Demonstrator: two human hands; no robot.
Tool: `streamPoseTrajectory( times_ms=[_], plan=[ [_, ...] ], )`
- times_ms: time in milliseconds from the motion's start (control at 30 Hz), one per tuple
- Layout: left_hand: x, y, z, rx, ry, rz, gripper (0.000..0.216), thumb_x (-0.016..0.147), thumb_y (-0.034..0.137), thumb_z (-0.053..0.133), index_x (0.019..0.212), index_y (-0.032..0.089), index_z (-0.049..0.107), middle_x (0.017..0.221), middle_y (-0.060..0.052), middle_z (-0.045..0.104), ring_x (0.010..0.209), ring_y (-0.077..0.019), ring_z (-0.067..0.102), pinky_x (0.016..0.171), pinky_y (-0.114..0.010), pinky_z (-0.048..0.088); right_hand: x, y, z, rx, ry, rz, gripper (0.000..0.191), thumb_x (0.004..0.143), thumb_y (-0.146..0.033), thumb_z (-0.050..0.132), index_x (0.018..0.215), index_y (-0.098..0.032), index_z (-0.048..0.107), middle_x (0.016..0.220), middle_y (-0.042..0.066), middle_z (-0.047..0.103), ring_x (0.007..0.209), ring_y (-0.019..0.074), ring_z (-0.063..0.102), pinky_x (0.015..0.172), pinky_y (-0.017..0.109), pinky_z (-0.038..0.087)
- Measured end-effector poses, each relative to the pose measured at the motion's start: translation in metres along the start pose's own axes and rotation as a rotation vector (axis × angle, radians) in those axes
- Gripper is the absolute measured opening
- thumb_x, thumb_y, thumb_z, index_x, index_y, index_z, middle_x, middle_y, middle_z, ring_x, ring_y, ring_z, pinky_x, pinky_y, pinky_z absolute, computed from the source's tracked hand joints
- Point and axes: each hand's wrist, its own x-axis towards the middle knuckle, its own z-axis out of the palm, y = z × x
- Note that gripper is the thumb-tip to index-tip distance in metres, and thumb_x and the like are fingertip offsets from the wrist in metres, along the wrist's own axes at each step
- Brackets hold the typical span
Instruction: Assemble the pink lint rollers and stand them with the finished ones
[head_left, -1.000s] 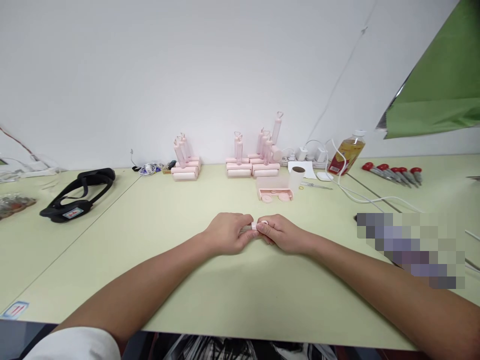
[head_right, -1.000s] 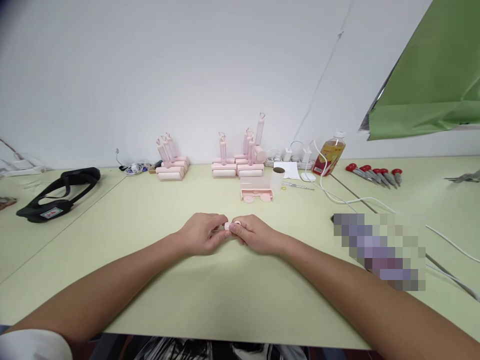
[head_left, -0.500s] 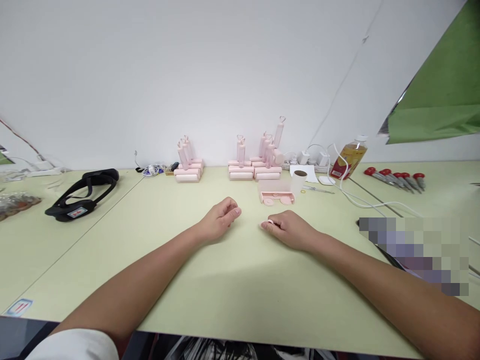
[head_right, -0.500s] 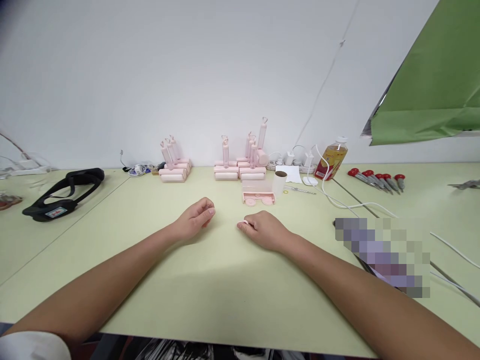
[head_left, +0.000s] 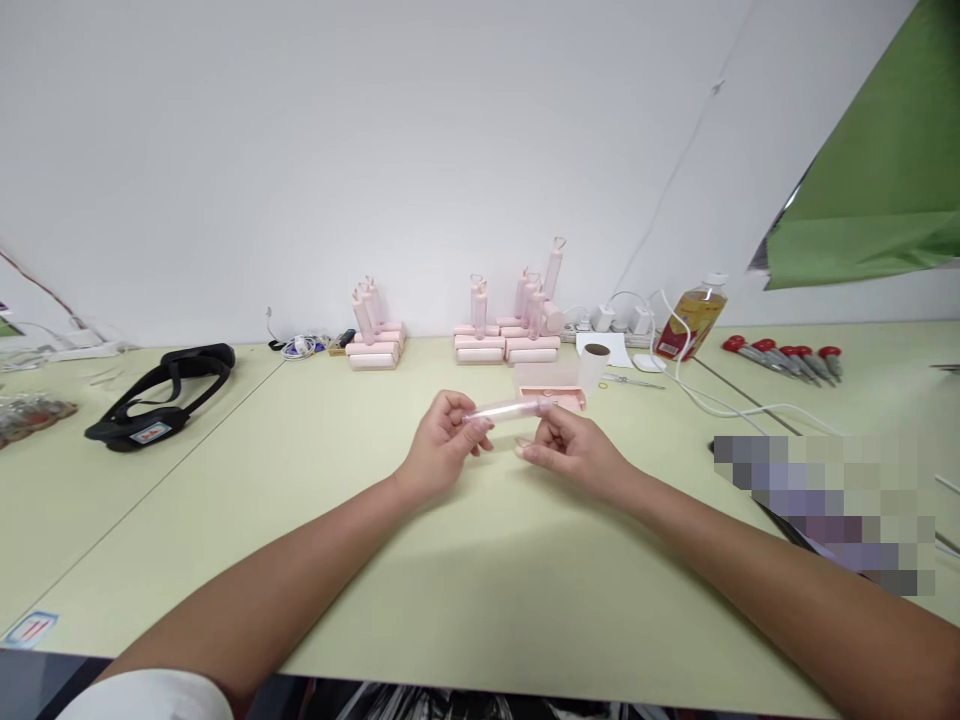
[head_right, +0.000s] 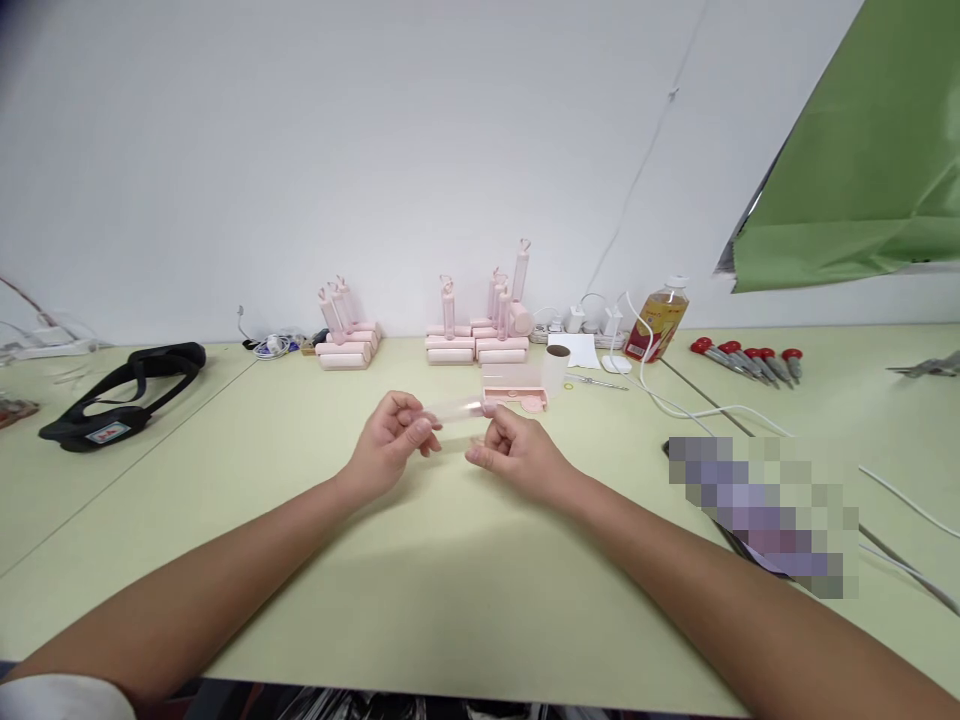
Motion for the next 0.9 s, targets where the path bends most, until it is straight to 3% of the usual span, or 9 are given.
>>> streamPoseTrajectory(
  times_ms=[100, 167, 267, 333, 367, 467, 567, 900],
  plan=[
    [-0.008, -0.004, 0.011, 0.015, -0.190, -0.042, 0.035, 0.083, 0.047, 0.061, 0.096, 0.021, 0.042, 0.085, 0.000, 0.059, 0.075, -0.0132, 0.062, 0.071, -0.028, 0.048, -0.005, -0.010, 0.004, 0.299, -0.032, 0.038, 0.048, 0.076, -0.056, 0.061, 0.106, -0.020, 0.053, 0.059, -0.006, 0.047, 0.047, 0.0114, 0.043, 0.046, 0.026, 0.035],
    [-0.012, -0.007, 0.014, 0.124, -0.270, -0.041, 0.033, 0.086, 0.045, 0.059, 0.101, 0.021, 0.043, 0.092, -0.003, 0.060, 0.078, -0.0128, 0.059, 0.073, -0.029, 0.048, -0.005, -0.014, -0.001, 0.309, 0.017, 0.066, 0.043, 0.075, -0.055, 0.061, 0.099, -0.020, 0.054, 0.055, -0.006, 0.046, 0.044, 0.0115, 0.042, 0.043, 0.026, 0.035],
    [-0.012, -0.012, 0.010, 0.321, -0.290, -0.025, 0.042, 0.086, 0.046, 0.059, 0.116, 0.023, 0.042, 0.110, -0.007, 0.060, 0.077, -0.0118, 0.056, 0.072, -0.028, 0.047, 0.001, -0.008, -0.027, 0.101, 0.312, 0.043, 0.032, 0.079, -0.052, 0.056, 0.084, -0.020, 0.055, 0.054, -0.003, 0.048, 0.047, 0.0137, 0.044, 0.047, 0.028, 0.037],
    [-0.010, -0.015, 0.004, 0.382, -0.284, -0.035, 0.043, 0.086, 0.047, 0.057, 0.119, 0.023, 0.042, 0.112, -0.007, 0.059, 0.076, -0.0114, 0.054, 0.071, -0.027, 0.047, 0.008, 0.007, -0.052, -0.178, 0.571, 0.039, 0.029, 0.081, -0.048, 0.054, 0.072, -0.021, 0.052, 0.062, 0.002, 0.055, 0.057, 0.0163, 0.050, 0.054, 0.029, 0.039],
    [-0.008, -0.017, 0.001, 0.392, -0.279, -0.043, 0.041, 0.087, 0.047, 0.055, 0.118, 0.022, 0.043, 0.108, -0.006, 0.059, 0.075, -0.0113, 0.054, 0.071, -0.027, 0.046, 0.012, 0.016, -0.064, -0.330, 0.615, 0.084, 0.029, 0.081, -0.047, 0.054, 0.067, -0.022, 0.050, 0.063, 0.002, 0.056, 0.059, 0.0172, 0.051, 0.056, 0.030, 0.039],
    [-0.003, -0.022, -0.005, 0.382, -0.263, -0.053, 0.035, 0.089, 0.046, 0.051, 0.113, 0.021, 0.047, 0.095, -0.002, 0.059, 0.072, -0.0110, 0.052, 0.069, -0.026, 0.045, 0.022, 0.047, -0.088, -0.578, 0.502, 0.315, 0.033, 0.082, -0.049, 0.052, 0.064, -0.022, 0.048, 0.060, 0.003, 0.057, 0.058, 0.0186, 0.052, 0.054, 0.029, 0.034],
    [-0.002, -0.025, -0.006, 0.393, -0.258, -0.047, 0.031, 0.089, 0.043, 0.051, 0.110, 0.020, 0.050, 0.087, 0.000, 0.058, 0.072, -0.0111, 0.051, 0.069, -0.025, 0.045, 0.030, 0.071, -0.092, -0.640, 0.397, 0.417, 0.031, 0.081, -0.049, 0.054, 0.071, -0.020, 0.054, 0.067, 0.005, 0.063, 0.062, 0.0202, 0.056, 0.054, 0.029, 0.034],
    [-0.003, -0.019, -0.004, 0.448, -0.280, -0.054, 0.022, 0.087, 0.036, 0.053, 0.099, 0.017, 0.059, 0.078, 0.001, 0.055, 0.069, -0.0112, 0.047, 0.063, -0.023, 0.041, 0.040, 0.094, -0.083, -0.704, 0.372, 0.448, 0.033, 0.082, -0.039, 0.058, 0.101, -0.015, 0.070, 0.089, 0.011, 0.072, 0.084, 0.0257, 0.064, 0.063, 0.029, 0.041]
  ],
)
